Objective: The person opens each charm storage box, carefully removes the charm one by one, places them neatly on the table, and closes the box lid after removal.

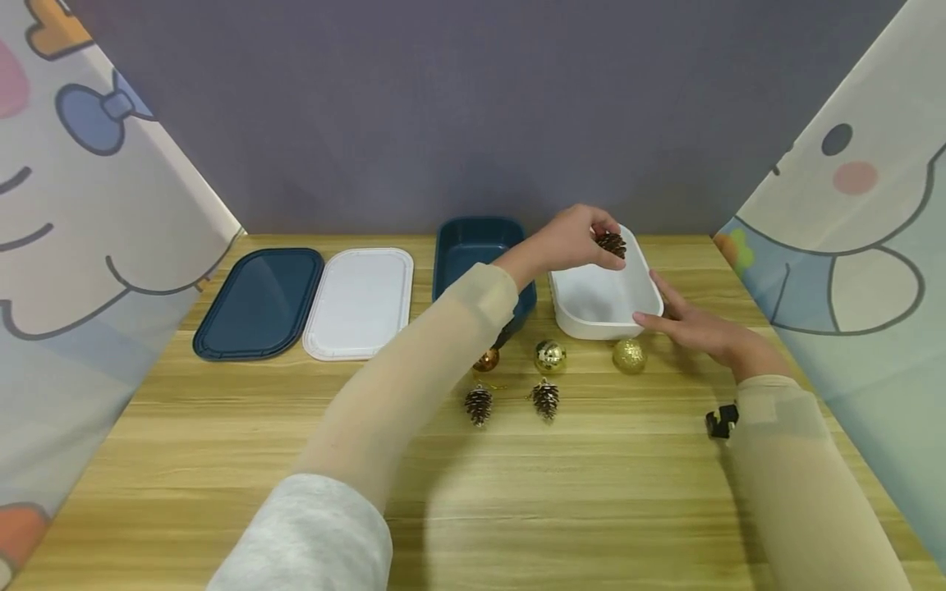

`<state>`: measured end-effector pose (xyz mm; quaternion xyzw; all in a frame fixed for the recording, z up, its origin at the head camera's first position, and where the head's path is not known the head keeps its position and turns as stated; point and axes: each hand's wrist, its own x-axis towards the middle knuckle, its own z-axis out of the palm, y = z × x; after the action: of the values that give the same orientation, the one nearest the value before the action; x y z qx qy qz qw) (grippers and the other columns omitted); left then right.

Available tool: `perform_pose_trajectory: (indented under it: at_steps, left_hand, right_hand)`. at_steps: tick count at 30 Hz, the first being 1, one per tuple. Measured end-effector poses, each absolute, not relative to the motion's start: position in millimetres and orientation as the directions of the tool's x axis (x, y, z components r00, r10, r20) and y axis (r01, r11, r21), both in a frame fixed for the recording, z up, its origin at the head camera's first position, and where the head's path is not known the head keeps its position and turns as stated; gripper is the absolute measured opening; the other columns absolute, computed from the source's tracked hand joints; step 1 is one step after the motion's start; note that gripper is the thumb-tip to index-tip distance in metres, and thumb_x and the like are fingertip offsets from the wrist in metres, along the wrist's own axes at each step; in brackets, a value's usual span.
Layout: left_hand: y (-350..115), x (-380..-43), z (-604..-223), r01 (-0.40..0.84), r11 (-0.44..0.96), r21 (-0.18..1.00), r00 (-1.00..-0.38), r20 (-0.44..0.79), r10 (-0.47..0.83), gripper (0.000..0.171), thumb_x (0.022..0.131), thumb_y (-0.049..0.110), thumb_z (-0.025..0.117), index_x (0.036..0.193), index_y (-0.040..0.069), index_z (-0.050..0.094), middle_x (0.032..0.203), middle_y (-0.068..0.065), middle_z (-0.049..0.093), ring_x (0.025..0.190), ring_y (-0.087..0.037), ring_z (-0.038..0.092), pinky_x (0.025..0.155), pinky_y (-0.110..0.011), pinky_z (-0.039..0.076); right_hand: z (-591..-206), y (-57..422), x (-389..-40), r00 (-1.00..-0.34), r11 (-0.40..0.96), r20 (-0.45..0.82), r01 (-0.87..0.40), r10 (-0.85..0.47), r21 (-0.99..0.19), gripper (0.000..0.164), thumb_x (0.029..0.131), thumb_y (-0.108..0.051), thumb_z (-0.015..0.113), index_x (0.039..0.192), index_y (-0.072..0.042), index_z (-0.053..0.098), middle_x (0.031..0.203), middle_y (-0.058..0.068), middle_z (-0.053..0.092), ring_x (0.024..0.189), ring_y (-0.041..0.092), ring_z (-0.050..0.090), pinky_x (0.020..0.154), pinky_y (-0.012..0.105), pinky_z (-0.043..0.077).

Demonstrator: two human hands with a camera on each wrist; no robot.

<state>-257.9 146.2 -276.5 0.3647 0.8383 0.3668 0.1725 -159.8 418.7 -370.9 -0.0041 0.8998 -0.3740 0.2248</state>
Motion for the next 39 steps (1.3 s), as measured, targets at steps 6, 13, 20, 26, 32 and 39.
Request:
perform_pose_trajectory:
  at_steps: [6, 13, 20, 26, 32, 39]
  left_hand:
    - [141.5, -242.2, -282.4, 0.517, 0.455, 0.725, -0.68, 0.024, 0.733, 0.062, 0.094, 0.039, 0.083, 0.147, 0.013, 0.063, 0.148, 0.0, 0.064, 0.133, -0.017, 0.062, 0.104, -0.026, 0.054]
    - [138.3, -217.2, -294.3, 0.596, 0.465, 0.655, -0.669, 0.086, 0.738, 0.057, 0.094, 0.041, 0.083, 0.14, 0.011, 0.068, 0.135, 0.0, 0.071, 0.122, -0.014, 0.064, 0.102, -0.024, 0.052]
    - [140.5, -187.8, -295.3, 0.599, 0.483, 0.639, -0.671, 0.071, 0.738, 0.057, 0.093, 0.044, 0.084, 0.135, 0.009, 0.071, 0.131, 0.0, 0.073, 0.118, -0.012, 0.065, 0.098, -0.021, 0.052]
    - [149.2, -147.2, -298.9, 0.623, 0.572, 0.534, -0.679, 0.006, 0.734, 0.054, 0.094, 0.05, 0.081, 0.134, 0.014, 0.071, 0.128, 0.004, 0.071, 0.117, -0.01, 0.063, 0.098, -0.022, 0.052]
    - [158.2, -112.4, -314.9, 0.644, 0.608, 0.464, -0.672, -0.038, 0.74, 0.044, 0.092, 0.051, 0.083, 0.12, 0.018, 0.075, 0.119, 0.008, 0.069, 0.109, -0.006, 0.062, 0.088, -0.019, 0.054]
    - [167.1, -93.4, -340.2, 0.664, 0.621, 0.416, -0.662, -0.06, 0.748, 0.034, 0.09, 0.05, 0.085, 0.094, 0.018, 0.074, 0.101, 0.008, 0.072, 0.096, -0.006, 0.063, 0.075, -0.02, 0.055]
  right_hand:
    - [-371.0, 418.7, -159.5, -0.9, 0.724, -0.4, 0.159, -0.174, -0.671, 0.098, 0.109, -0.055, 0.053, 0.161, -0.048, -0.031, 0.177, 0.017, -0.021, 0.161, 0.06, -0.002, 0.12, 0.084, 0.015]
    - [-371.9, 417.7, -161.5, -0.908, 0.702, -0.371, 0.137, -0.192, -0.698, 0.097, 0.111, -0.048, 0.053, 0.163, -0.044, -0.029, 0.178, 0.014, -0.022, 0.161, 0.059, -0.004, 0.119, 0.084, 0.014]
    - [-371.1, 419.4, -160.9, -0.908, 0.698, -0.368, 0.131, -0.201, -0.704, 0.097, 0.111, -0.048, 0.054, 0.162, -0.049, -0.028, 0.178, 0.019, -0.016, 0.161, 0.059, -0.001, 0.12, 0.084, 0.014]
    - [-371.2, 420.1, -160.6, -0.905, 0.701, -0.368, 0.119, -0.215, -0.703, 0.097, 0.111, -0.046, 0.054, 0.162, -0.047, -0.029, 0.177, 0.026, -0.011, 0.161, 0.059, -0.001, 0.12, 0.084, 0.013]
    - [-372.1, 420.2, -161.6, -0.909, 0.702, -0.367, 0.129, -0.199, -0.7, 0.097, 0.11, -0.048, 0.055, 0.161, -0.051, -0.027, 0.178, 0.016, -0.02, 0.162, 0.057, -0.004, 0.12, 0.084, 0.012]
    - [-371.6, 419.0, -161.6, -0.91, 0.696, -0.363, 0.129, -0.199, -0.706, 0.097, 0.11, -0.048, 0.056, 0.162, -0.051, -0.026, 0.178, 0.01, -0.022, 0.163, 0.055, -0.006, 0.121, 0.083, 0.012]
